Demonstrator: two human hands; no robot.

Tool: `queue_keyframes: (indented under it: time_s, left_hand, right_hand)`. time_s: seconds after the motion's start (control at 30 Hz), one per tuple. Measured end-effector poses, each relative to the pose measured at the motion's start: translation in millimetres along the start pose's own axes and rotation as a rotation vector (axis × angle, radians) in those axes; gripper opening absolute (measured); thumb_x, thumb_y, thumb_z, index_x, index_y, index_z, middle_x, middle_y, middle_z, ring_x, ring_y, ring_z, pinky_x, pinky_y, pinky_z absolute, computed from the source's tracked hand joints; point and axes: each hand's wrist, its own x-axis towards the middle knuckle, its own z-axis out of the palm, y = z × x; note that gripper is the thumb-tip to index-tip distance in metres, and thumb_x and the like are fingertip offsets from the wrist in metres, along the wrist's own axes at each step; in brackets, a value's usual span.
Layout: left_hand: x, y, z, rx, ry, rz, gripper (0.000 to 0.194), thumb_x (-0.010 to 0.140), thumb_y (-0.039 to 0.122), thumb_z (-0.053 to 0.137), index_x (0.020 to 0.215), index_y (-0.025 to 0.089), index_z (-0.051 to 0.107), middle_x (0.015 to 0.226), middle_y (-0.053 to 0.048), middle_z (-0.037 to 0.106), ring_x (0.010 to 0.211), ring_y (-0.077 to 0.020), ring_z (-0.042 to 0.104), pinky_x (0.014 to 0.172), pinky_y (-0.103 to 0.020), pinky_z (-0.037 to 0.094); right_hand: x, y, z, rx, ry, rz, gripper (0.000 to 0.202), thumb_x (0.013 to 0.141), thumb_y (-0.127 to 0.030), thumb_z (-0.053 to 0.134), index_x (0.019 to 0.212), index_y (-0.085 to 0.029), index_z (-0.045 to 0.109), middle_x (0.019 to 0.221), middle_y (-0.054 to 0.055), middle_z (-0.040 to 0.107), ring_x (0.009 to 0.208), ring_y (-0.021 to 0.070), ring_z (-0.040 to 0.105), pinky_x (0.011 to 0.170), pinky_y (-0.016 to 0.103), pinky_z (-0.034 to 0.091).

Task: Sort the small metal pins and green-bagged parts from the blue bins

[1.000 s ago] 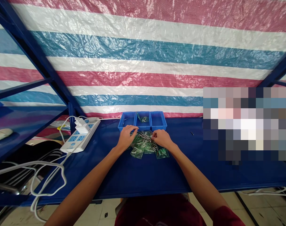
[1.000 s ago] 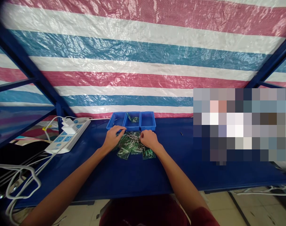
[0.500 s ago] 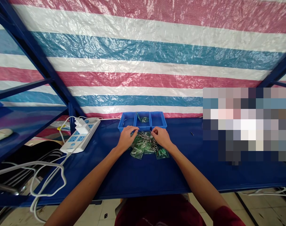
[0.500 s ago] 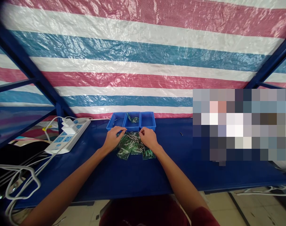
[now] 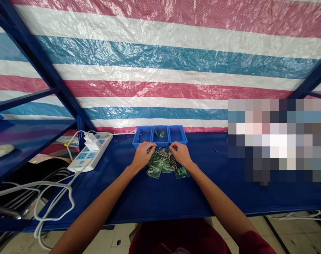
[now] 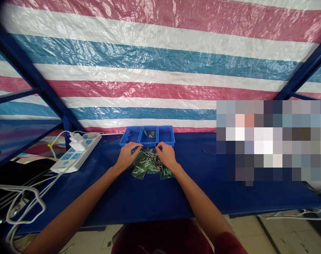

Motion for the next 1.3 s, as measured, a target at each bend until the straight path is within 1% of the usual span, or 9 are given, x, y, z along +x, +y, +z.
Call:
queue_keyframes:
  time_s: [0.33, 0.4, 0.5, 0.57, 0.83, 0.93, 1.07, 1.17, 1.3]
  left_hand:
    - [-1, -2, 1.7, 0.005, 0.025, 0.035, 0.022, 0.092, 0.028, 0.046, 0.093, 0.020, 0.067, 0.088, -0.004, 0.072, 0.084, -0.0205, 0.064, 0.078, -0.034, 0.045]
    - [-1, -2, 1.8, 0.002, 0.028, 0.039, 0.022, 0.092, 0.028, 0.046, 0.093, 0.020, 0.067, 0.088, -0.004, 0.072, 0.084, -0.0205, 0.064, 0.078, -0.034, 0.045]
    - [0, -2, 1.9, 0.001, 0.028, 0.042, 0.022, 0.092, 0.028, 0.046, 0.093, 0.020, 0.067, 0.088, -0.004, 0.072, 0.084, -0.0206, 0.064, 0.077, -0.034, 0.045]
    - [0, -2, 1.7, 0.001, 0.023, 0.041, 0.021, 0.092, 0.028, 0.047, 0.093, 0.020, 0.067, 0.087, -0.004, 0.072, 0.083, -0.0207, 0.064, 0.077, -0.034, 0.045]
    - [0, 0, 0.1, -0.001, 0.007, 0.025, 0.023, 0.093, 0.029, 0.045, 0.094, 0.020, 0.066, 0.089, -0.005, 0.072, 0.085, -0.0208, 0.064, 0.078, -0.035, 0.045]
    - [0, 0, -0.2, -0.008, 0.006, 0.022, 0.022, 0.092, 0.029, 0.046, 0.094, 0.020, 0.066, 0.089, -0.004, 0.072, 0.085, -0.0208, 0.064, 0.078, -0.035, 0.045]
    - [0, -1, -0.2, -0.012, 0.009, 0.033, 0.023, 0.093, 0.030, 0.045, 0.094, 0.020, 0.066, 0.088, -0.004, 0.072, 0.085, -0.0206, 0.064, 0.078, -0.035, 0.044]
    - [-1, 1, 0.1, -0.021, 0.021, 0.056, 0.026, 0.095, 0.033, 0.044, 0.095, 0.020, 0.066, 0.089, -0.004, 0.072, 0.085, -0.0200, 0.064, 0.078, -0.034, 0.044]
    - [-2, 4, 0.3, -0.050, 0.016, 0.123, 0.029, 0.094, 0.040, 0.045, 0.098, 0.021, 0.067, 0.090, -0.005, 0.071, 0.085, -0.0196, 0.063, 0.079, -0.034, 0.045]
  right_hand:
    - [-5, -10, -1, 0.242, 0.102, -0.028, 0.014, 0.086, -0.029, 0.049, 0.080, -0.021, 0.058, 0.075, 0.000, 0.070, 0.054, 0.0142, 0.063, 0.059, 0.026, 0.046]
    - [-5, -10, 0, 0.245, 0.109, -0.046, 0.014, 0.085, -0.028, 0.049, 0.088, -0.020, 0.060, 0.077, 0.001, 0.071, 0.054, 0.0141, 0.062, 0.059, 0.026, 0.047]
    - [-5, -9, 3, 0.238, 0.094, -0.082, 0.027, 0.086, -0.024, 0.047, 0.110, -0.020, 0.059, 0.079, 0.000, 0.070, 0.052, 0.0134, 0.062, 0.060, 0.026, 0.048]
    - [-5, -8, 4, 0.244, 0.081, -0.109, 0.032, 0.087, -0.023, 0.045, 0.116, -0.021, 0.058, 0.080, 0.000, 0.070, 0.052, 0.0130, 0.062, 0.062, 0.026, 0.049]
    - [-5, -7, 6, 0.347, 0.065, -0.085, 0.015, 0.088, -0.030, 0.049, 0.092, -0.023, 0.062, 0.084, 0.000, 0.072, 0.060, 0.0166, 0.069, 0.059, 0.026, 0.051]
    - [-6, -9, 3, 0.310, 0.092, -0.087, 0.015, 0.087, -0.030, 0.051, 0.087, -0.022, 0.064, 0.079, 0.000, 0.071, 0.062, 0.0169, 0.069, 0.060, 0.026, 0.051]
    - [-7, -12, -1, 0.305, 0.172, -0.123, 0.016, 0.084, -0.029, 0.054, 0.084, -0.020, 0.068, 0.088, 0.005, 0.070, 0.062, 0.0159, 0.066, 0.061, 0.028, 0.051]
    - [-7, -15, -1, 0.466, 0.154, -0.083, 0.016, 0.081, -0.032, 0.059, 0.082, -0.020, 0.070, 0.079, 0.004, 0.070, 0.060, 0.0162, 0.065, 0.060, 0.029, 0.053]
    - [-7, -19, 0, 0.798, 0.016, 0.044, 0.022, 0.073, -0.038, 0.068, 0.082, -0.018, 0.072, 0.068, 0.003, 0.071, 0.063, 0.0196, 0.068, 0.061, 0.031, 0.056]
